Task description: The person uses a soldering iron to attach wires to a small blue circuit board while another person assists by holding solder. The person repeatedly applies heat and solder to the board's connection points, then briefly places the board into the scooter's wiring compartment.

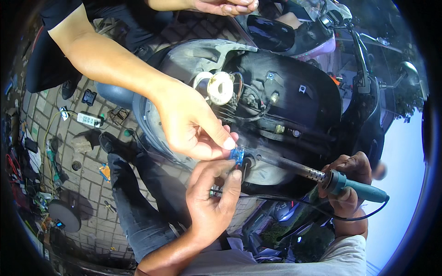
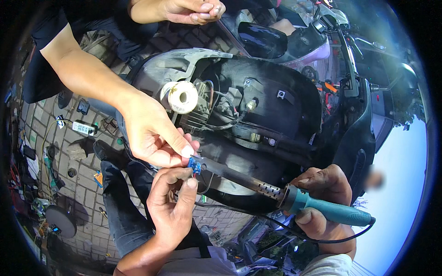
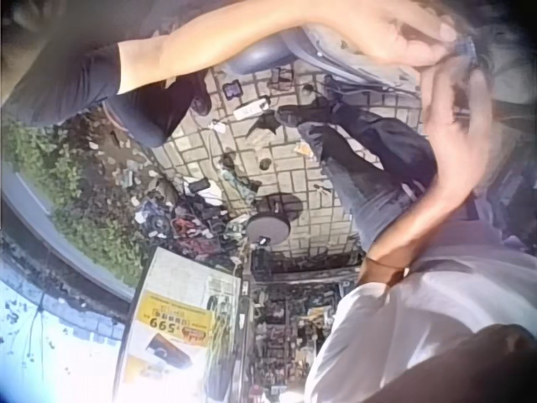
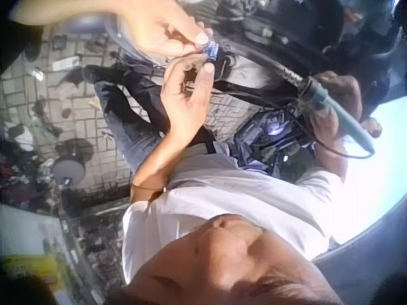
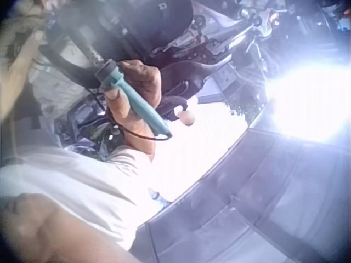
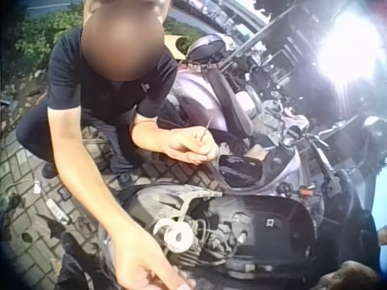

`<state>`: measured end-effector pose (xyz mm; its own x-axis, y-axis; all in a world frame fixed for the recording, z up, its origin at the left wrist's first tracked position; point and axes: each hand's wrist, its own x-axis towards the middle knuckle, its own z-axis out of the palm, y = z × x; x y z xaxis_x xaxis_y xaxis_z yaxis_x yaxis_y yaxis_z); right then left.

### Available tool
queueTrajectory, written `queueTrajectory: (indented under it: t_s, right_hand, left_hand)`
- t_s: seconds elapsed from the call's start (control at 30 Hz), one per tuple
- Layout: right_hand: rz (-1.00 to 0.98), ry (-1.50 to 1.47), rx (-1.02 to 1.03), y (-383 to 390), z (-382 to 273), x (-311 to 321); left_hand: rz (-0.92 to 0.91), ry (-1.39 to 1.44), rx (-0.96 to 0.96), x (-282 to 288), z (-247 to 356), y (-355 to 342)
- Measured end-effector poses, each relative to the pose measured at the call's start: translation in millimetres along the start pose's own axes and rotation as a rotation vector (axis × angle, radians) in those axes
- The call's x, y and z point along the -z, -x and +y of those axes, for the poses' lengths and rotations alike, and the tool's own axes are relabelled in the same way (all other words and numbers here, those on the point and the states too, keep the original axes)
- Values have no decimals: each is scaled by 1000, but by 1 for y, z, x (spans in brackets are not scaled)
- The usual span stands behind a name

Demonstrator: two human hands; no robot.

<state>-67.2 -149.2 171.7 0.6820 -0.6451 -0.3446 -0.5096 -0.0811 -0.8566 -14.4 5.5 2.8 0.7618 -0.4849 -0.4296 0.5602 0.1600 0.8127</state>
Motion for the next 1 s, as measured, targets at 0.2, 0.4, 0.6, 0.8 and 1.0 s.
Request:
queueTrajectory:
  t_s: [0.2, 0.4, 0.6, 0.8, 1.0]
  right_hand:
    - [37, 15, 1, 1, 0, -3]
    - [18, 37, 15, 1, 1, -3]
    - [-9, 45, 20, 1, 0, 0]
    - [-154, -12, 107, 5, 11, 19]
    - [55, 45, 7, 4, 3, -5]
  left_hand:
    - [-10, 83, 110, -1, -4, 1]
    - [-43, 125, 115, 2, -9, 9]
    - [-2, 287, 223, 4, -4, 16]
    - [2, 269, 190, 2, 0, 12]
    - [0, 395, 337, 4, -4, 8]
